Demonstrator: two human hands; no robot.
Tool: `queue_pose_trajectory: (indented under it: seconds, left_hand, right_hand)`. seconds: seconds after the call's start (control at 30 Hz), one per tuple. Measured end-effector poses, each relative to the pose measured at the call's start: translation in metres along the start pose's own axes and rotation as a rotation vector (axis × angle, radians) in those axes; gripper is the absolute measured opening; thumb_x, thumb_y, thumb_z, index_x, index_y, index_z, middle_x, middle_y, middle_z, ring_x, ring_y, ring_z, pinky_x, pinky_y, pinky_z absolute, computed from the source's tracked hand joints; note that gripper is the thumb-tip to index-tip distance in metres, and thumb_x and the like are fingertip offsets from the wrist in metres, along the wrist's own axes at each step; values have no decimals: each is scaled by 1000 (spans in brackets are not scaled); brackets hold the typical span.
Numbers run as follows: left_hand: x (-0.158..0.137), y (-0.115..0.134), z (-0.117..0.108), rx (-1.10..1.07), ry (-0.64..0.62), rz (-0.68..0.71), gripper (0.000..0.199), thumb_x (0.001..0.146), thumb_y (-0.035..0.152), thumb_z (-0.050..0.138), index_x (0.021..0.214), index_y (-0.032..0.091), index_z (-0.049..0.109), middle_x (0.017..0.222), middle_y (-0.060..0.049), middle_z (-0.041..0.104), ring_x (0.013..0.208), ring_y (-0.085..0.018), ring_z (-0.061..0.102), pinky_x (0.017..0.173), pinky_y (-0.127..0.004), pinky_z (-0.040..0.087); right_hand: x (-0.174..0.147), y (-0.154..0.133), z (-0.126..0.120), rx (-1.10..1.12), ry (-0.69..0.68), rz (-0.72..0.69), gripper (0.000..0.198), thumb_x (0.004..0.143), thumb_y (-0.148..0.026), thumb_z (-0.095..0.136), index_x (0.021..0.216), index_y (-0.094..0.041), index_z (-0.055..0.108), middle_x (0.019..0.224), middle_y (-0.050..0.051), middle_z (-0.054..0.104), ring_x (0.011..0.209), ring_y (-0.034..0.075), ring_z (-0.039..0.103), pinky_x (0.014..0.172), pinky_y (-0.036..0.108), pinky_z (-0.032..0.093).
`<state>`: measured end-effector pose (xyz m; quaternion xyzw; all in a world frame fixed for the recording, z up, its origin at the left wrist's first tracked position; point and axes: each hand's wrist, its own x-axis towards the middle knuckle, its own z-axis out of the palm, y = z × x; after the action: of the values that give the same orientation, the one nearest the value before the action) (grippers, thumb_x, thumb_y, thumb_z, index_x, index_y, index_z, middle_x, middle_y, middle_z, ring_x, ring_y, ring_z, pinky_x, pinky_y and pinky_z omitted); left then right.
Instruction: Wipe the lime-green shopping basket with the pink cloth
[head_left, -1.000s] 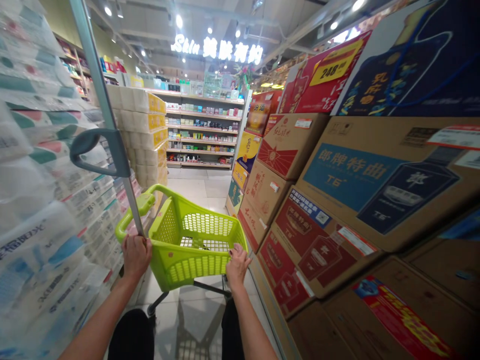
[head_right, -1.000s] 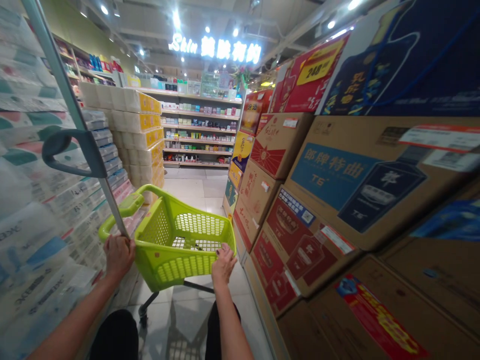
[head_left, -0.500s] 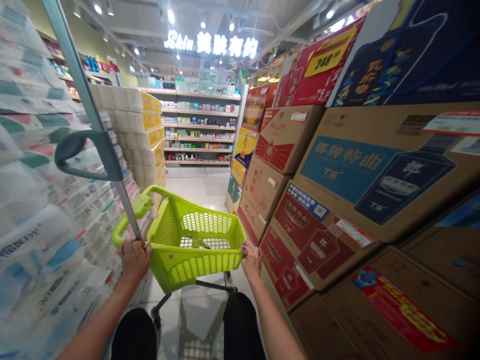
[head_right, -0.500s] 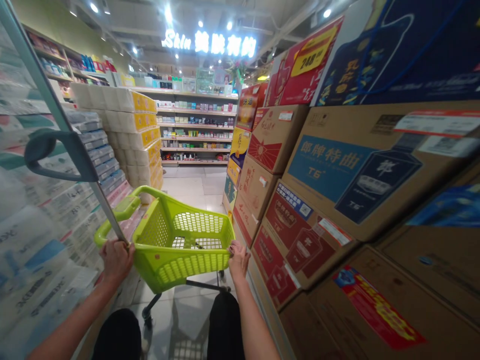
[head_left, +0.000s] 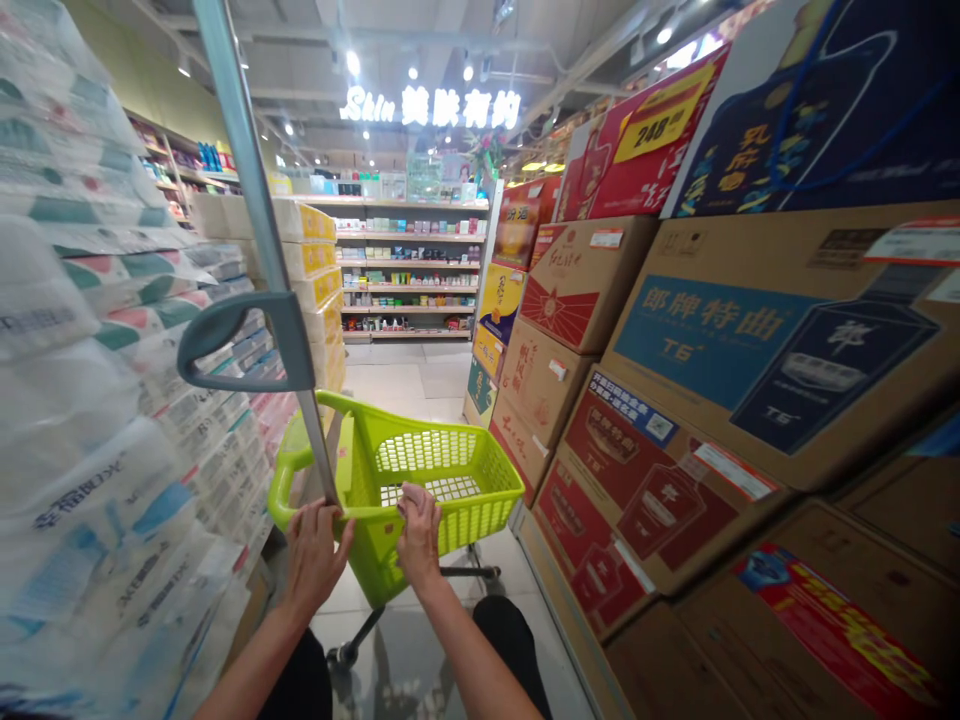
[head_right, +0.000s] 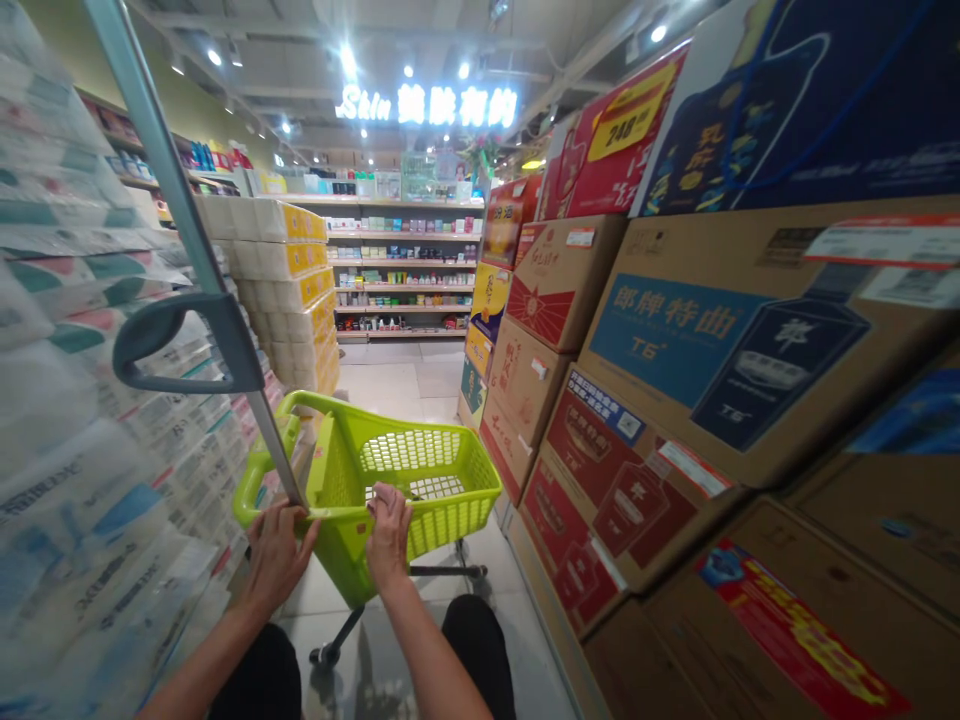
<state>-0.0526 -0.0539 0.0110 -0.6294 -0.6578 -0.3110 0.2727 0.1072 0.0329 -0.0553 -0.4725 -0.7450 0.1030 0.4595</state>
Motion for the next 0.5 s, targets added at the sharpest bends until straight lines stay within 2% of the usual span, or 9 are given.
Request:
queue_pose_trajectory:
  seconds: [0.07, 0.13, 0.2, 0.3, 0.4, 0.5]
  left_hand:
    - [8, -13, -13, 39, 86, 1, 21, 87, 38, 58, 98, 21, 55, 111, -13, 64, 107, -28, 57, 99, -48, 34]
    - [20, -27, -21, 60, 113, -3, 27, 85, 42, 60, 100, 21, 55, 117, -15, 63, 113, -30, 56, 101, -49, 32]
    - [32, -36, -24, 45, -20, 78, 23, 86, 42, 57, 98, 22, 58, 108, -10, 68, 104, -27, 60, 102, -47, 32]
    - [42, -38, -19, 44, -199, 186, 23, 88, 41, 55, 73, 25, 58, 74, -3, 69, 78, -23, 63, 95, -42, 38]
    - [42, -31, -15, 80, -205, 172, 28, 87, 40, 55, 64, 24, 54, 65, -2, 66, 72, -23, 62, 88, -39, 40]
    - [40, -22, -16, 101, -195, 173, 30, 88, 40, 54, 62, 24, 51, 65, -3, 66, 71, -23, 61, 81, -39, 40]
  right_hand:
    - [0, 14, -3, 31, 5, -8, 55, 85, -3, 38, 134, -24, 53, 133, 12, 45, 122, 24, 43, 103, 41, 39]
    - [-7, 32, 1, 39, 74, 92, 60, 81, -3, 40, 138, -20, 48, 139, 16, 38, 129, 28, 38, 106, 47, 35]
    - [-21, 44, 12, 73, 188, 282, 63, 80, -7, 41, 143, -12, 38, 143, 22, 33, 135, 32, 32, 108, 53, 32]
    - [-44, 38, 31, 202, 281, 493, 66, 83, -16, 39, 145, -5, 21, 145, 29, 31, 138, 34, 30, 106, 55, 33]
    - [-53, 4, 41, 271, 237, 474, 59, 85, -19, 40, 142, -10, 25, 143, 26, 36, 137, 31, 34, 105, 50, 37]
    - [-49, -25, 40, 240, 174, 302, 46, 86, -16, 42, 132, -17, 39, 142, 21, 37, 136, 28, 38, 106, 47, 38]
